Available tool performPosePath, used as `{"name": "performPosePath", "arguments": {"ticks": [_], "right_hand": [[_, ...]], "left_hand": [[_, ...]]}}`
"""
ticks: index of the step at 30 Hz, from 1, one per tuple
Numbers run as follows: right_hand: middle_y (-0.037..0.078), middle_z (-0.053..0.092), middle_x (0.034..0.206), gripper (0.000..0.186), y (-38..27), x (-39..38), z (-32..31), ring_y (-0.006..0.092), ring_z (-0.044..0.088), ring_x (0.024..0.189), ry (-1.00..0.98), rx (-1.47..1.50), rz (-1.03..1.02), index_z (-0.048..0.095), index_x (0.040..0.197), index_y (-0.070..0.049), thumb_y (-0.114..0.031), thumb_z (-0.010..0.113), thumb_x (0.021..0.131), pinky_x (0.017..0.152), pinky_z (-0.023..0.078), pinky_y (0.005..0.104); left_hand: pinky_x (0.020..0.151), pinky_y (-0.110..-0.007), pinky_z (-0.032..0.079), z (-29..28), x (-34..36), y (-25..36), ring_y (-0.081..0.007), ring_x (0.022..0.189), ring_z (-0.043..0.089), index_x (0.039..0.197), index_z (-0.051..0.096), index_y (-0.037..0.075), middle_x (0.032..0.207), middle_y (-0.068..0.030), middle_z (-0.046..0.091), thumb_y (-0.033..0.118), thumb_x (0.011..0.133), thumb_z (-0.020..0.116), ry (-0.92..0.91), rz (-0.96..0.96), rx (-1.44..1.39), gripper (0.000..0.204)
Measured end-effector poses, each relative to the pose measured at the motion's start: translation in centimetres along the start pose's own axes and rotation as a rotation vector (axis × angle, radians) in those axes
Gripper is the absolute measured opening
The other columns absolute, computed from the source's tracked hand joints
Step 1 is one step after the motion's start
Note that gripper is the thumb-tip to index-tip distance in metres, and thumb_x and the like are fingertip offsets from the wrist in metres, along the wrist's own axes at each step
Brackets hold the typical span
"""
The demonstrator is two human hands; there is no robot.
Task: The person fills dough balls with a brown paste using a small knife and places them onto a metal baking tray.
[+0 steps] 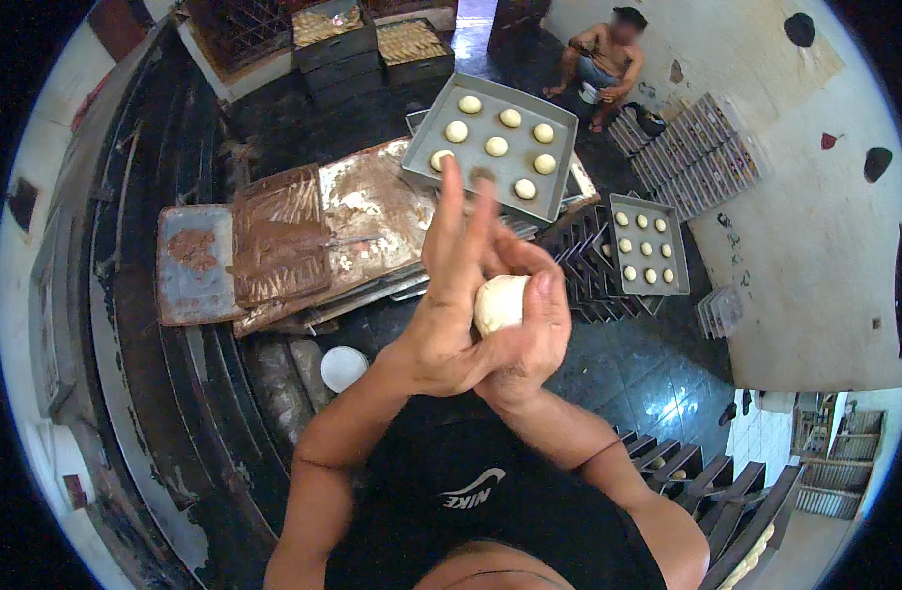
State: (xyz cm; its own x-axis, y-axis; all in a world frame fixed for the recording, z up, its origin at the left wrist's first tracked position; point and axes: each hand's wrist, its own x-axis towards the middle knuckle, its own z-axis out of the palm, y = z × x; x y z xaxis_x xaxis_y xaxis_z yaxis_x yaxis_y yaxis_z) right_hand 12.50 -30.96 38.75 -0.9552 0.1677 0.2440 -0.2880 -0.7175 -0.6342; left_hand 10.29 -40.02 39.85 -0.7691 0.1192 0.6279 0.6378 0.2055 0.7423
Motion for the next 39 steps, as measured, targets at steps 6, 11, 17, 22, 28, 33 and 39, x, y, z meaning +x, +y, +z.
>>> {"name": "performPosePath", "arguments": {"ticks": [6,11,17,22,28,33,39], "right_hand": [[0.028,0.059,0.132,0.033,-3.9,4.3,-7.7,0.0448,0.056,0.131,-0.151,-0.553,-0.570,0.056,0.121,0.003,-0.026,0.045,0.109,0.109,0.049,0.0563],[0.022,0.068,0.116,0.023,-8.6,8.4,-14.4,0.0331,0.069,0.108,0.089,-0.002,0.049,0.062,0.116,0.005,-0.013,0.054,0.104,0.097,0.056,0.0422],[0.023,0.064,0.109,0.029,-9.9,11.3,-23.5,0.0326,0.065,0.099,0.028,0.075,0.039,0.061,0.109,0.003,-0.024,0.056,0.103,0.090,0.056,0.0464],[0.022,0.063,0.107,0.029,-7.0,14.4,-27.2,0.0346,0.064,0.099,0.158,0.190,0.161,0.060,0.110,0.002,-0.025,0.056,0.103,0.091,0.056,0.0498],[0.020,0.070,0.114,0.028,4.3,17.1,-32.4,0.0300,0.070,0.106,0.284,-0.187,0.570,0.065,0.112,0.005,-0.022,0.058,0.105,0.097,0.055,0.0417],[0.023,0.073,0.109,0.023,18.0,27.4,-34.3,0.0351,0.072,0.098,-0.212,-1.326,0.310,0.072,0.105,0.003,-0.017,0.062,0.099,0.088,0.055,0.0393],[0.024,0.043,0.155,0.060,29.9,34.0,-36.0,0.0440,0.036,0.146,-1.043,-1.812,-0.013,0.050,0.143,0.003,-0.035,0.062,0.098,0.118,0.034,0.0532]], "left_hand": [[0.093,-0.035,0.051,5.9,1.0,-1.0,-0.0237,0.108,0.061,0.111,0.074,0.002,0.112,-0.0146,0.064,0.017,0.080,0.088,-0.027,-0.036,-0.346,0.037],[0.088,-0.038,0.052,13.7,4.2,-3.2,-0.0203,0.097,0.063,0.093,0.079,0.007,0.097,-0.0057,0.069,0.015,0.082,0.086,-0.171,0.251,0.091,0.015],[0.122,-0.055,0.025,23.1,8.8,-7.9,-0.0387,0.156,0.014,0.154,0.041,0.013,0.170,-0.0147,0.016,0.038,0.081,0.087,-0.361,-0.337,-0.481,0.090],[0.126,-0.048,0.018,24.8,8.0,-13.8,-0.0339,0.156,0.018,0.162,0.027,0.010,0.170,-0.0099,0.019,0.040,0.095,0.067,-0.249,-0.916,-0.899,0.083],[0.110,-0.038,0.038,18.5,2.7,-22.9,-0.0217,0.136,0.045,0.149,0.047,0.008,0.151,-0.0068,0.049,0.029,0.098,0.064,0.256,-1.107,-0.579,0.057],[0.106,-0.037,0.043,12.0,-2.2,-30.8,-0.0206,0.127,0.055,0.136,0.058,0.006,0.138,-0.0072,0.059,0.025,0.100,0.062,0.327,-1.322,-0.371,0.040],[0.104,-0.035,0.045,5.6,-2.4,-36.4,-0.0197,0.121,0.059,0.132,0.059,0.004,0.132,-0.0085,0.062,0.023,0.101,0.061,0.306,-1.345,-0.479,0.036]]}}
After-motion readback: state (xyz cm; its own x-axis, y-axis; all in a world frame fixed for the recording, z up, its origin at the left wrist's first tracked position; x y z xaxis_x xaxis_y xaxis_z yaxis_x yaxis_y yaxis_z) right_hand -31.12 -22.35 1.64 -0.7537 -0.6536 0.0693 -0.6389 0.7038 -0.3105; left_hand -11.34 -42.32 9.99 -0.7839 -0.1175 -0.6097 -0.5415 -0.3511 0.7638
